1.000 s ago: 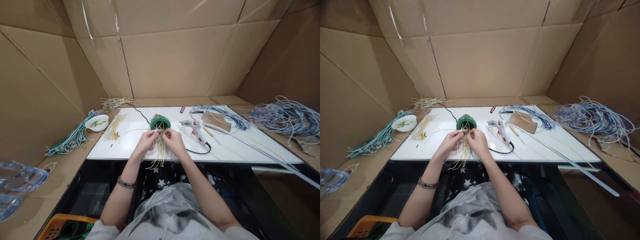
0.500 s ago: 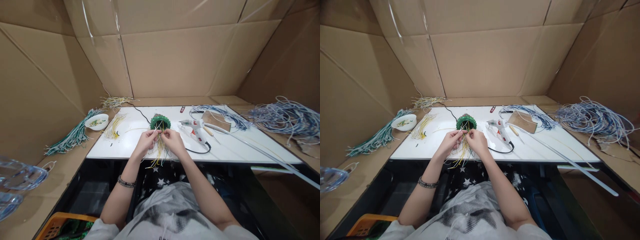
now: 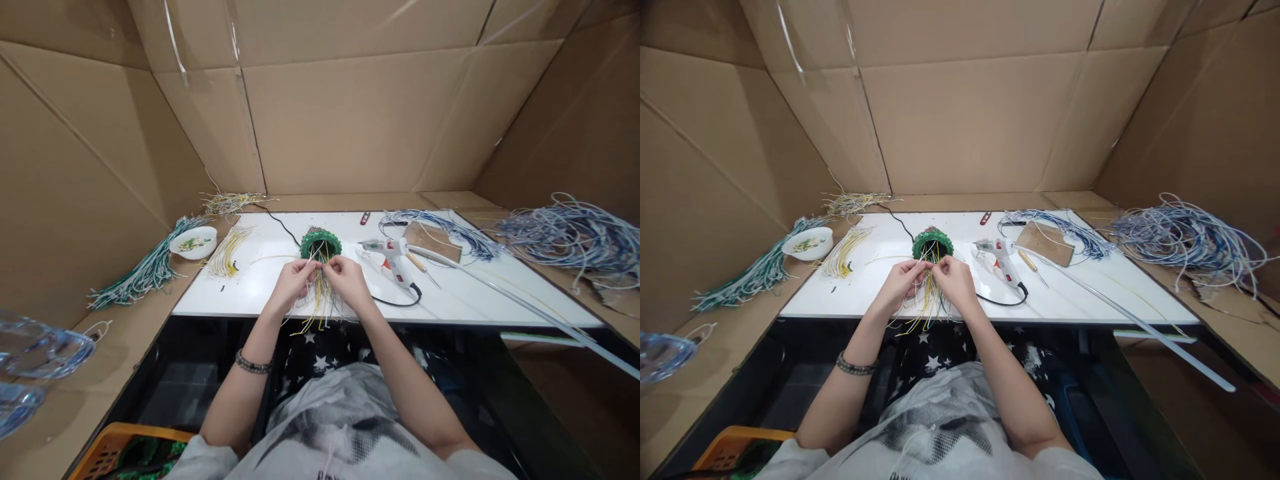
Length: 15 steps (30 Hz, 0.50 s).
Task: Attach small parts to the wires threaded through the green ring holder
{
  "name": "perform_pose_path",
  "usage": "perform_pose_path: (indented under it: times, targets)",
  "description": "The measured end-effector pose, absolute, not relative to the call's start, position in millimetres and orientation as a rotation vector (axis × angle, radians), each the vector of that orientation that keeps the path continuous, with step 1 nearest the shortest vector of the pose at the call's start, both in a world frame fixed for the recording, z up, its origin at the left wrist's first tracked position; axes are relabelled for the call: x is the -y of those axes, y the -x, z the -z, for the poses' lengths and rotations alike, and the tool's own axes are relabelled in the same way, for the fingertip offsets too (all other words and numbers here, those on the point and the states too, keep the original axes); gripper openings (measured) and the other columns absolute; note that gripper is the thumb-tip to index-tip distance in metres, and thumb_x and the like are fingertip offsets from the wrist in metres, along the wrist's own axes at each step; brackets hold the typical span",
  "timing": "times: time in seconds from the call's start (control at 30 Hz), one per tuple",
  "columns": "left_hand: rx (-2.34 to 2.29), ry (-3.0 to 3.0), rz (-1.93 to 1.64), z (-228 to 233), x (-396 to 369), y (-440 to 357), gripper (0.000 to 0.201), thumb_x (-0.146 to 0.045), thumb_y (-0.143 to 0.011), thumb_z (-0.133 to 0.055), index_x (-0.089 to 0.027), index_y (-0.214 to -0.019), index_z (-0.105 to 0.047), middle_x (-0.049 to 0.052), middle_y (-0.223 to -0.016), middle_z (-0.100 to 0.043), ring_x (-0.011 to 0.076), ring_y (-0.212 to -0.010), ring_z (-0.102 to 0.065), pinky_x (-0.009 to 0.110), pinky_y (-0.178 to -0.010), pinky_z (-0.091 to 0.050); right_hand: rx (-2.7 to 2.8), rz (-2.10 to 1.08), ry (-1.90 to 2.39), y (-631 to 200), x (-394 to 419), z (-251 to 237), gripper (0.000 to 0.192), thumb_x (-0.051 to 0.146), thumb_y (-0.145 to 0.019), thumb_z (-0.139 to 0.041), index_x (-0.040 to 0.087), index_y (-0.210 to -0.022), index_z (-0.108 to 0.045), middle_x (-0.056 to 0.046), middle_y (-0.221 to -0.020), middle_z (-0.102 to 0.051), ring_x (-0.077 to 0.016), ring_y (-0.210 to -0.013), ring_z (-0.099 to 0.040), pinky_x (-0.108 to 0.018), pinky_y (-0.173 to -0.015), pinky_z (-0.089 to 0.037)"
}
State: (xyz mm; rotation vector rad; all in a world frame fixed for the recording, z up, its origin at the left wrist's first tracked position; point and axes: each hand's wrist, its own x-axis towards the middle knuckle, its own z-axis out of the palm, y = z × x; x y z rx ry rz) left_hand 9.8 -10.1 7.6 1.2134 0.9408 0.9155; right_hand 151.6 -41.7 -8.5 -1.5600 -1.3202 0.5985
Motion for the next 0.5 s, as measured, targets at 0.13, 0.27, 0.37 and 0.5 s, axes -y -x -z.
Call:
perform_pose_path:
  times: [0.13,0.27,0.37,0.5]
  targets:
    - [-0.935,-1.206,-0.915,-7.2,11.6,-11.6,0.024,-0.027,-0.087,-0.075,-0.014,-0.068,-0.066,-0.003,-0.059,-0.048,0.0033,-0.041,-0.030,0.020,-0.039,-0.017,1.325,-0.659,1.448,-152.9,37.7,16.8,0.024,0.045,-0.079,-0.055,0.023,-0.069,-0.058,0.005,-0.057,-0.051,-0.0149,-0.057,-0.048,-0.027,-0.058,-0.036]
    - [-0.925,-1.171,-0.931,-7.7,11.4,-11.2,0.023,-0.022,-0.087,-0.074,-0.017,-0.068,-0.064,-0.003,-0.059,-0.048,0.0039,-0.042,-0.029,0.022,-0.040,-0.019,1.333,-0.687,1.388,-152.3,36.1,20.4,0.025,0.047,-0.076,-0.057,0.023,-0.070,-0.059,0.005,-0.059,-0.054,-0.0145,-0.058,-0.049,-0.027,-0.057,-0.037]
    - [-0.925,-1.109,-0.926,-9.3,9.0,-8.0,0.025,-0.018,-0.087,-0.071,-0.018,-0.064,-0.062,-0.002,-0.058,-0.048,0.0056,-0.041,-0.033,0.023,-0.040,-0.021,1.325,-0.675,1.379,-152.1,37.8,19.5,0.020,0.043,-0.074,-0.056,0.023,-0.071,-0.058,0.006,-0.058,-0.052,-0.0144,-0.058,-0.049,-0.027,-0.059,-0.038]
    - [-0.878,-1.081,-0.900,-15.2,6.9,1.3,0.025,-0.019,-0.090,-0.066,-0.017,-0.065,-0.061,0.002,-0.065,-0.057,0.0096,-0.051,-0.047,0.023,-0.047,-0.036,1.295,-0.631,1.389,-152.5,42.4,16.2,0.012,0.035,-0.071,-0.053,0.024,-0.075,-0.055,0.007,-0.060,-0.050,-0.0147,-0.059,-0.049,-0.028,-0.062,-0.039]
